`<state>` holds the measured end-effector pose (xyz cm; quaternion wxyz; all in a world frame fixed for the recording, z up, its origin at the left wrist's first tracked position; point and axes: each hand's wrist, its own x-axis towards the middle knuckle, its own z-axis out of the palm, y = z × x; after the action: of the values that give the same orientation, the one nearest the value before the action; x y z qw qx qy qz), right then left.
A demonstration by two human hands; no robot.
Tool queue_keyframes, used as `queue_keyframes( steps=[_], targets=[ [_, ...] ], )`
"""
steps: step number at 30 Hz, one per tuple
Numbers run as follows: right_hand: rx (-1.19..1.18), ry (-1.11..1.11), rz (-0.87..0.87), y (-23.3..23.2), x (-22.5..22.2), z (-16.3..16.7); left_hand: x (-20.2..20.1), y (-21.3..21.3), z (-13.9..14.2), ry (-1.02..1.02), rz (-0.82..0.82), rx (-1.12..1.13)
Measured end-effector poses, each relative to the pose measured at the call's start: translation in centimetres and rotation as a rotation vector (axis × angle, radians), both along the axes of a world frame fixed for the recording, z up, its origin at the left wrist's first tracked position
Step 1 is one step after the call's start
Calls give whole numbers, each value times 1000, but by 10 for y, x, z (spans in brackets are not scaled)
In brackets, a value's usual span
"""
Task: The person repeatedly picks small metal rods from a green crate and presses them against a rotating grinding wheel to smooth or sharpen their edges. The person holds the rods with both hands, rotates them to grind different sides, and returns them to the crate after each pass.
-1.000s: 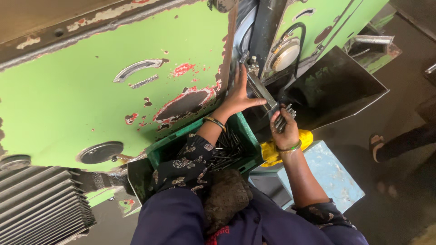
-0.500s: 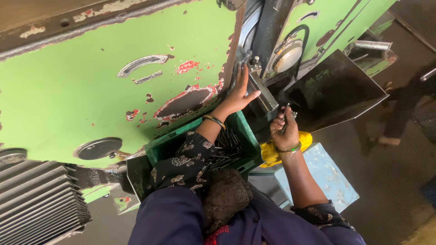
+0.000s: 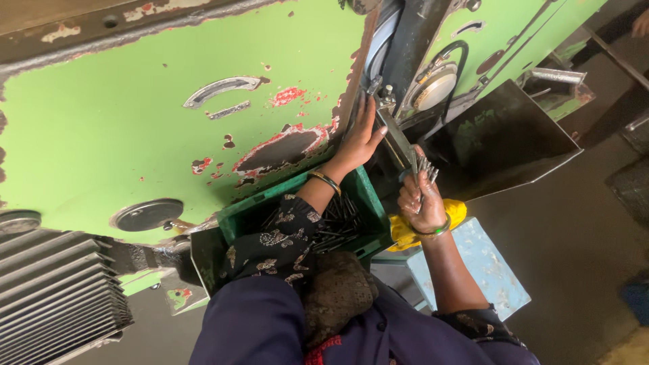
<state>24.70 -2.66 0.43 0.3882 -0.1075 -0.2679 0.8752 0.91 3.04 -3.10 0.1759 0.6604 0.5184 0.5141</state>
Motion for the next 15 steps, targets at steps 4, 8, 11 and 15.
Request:
queue_keyframes(
  steps=[4, 8, 11, 15],
  targets=[
    [-14, -23, 25, 4, -2, -3, -2, 1, 8, 56, -52, -29],
    [-16, -168, -53, 8, -2, -7, -2, -1, 13, 114, -91, -122],
    [-63, -198, -84, 9, -3, -8, -4, -2, 12, 17, -150, -109],
    [-143, -186, -125, 14, -5, -9, -4, -1, 7, -7, -118, -49]
  ],
)
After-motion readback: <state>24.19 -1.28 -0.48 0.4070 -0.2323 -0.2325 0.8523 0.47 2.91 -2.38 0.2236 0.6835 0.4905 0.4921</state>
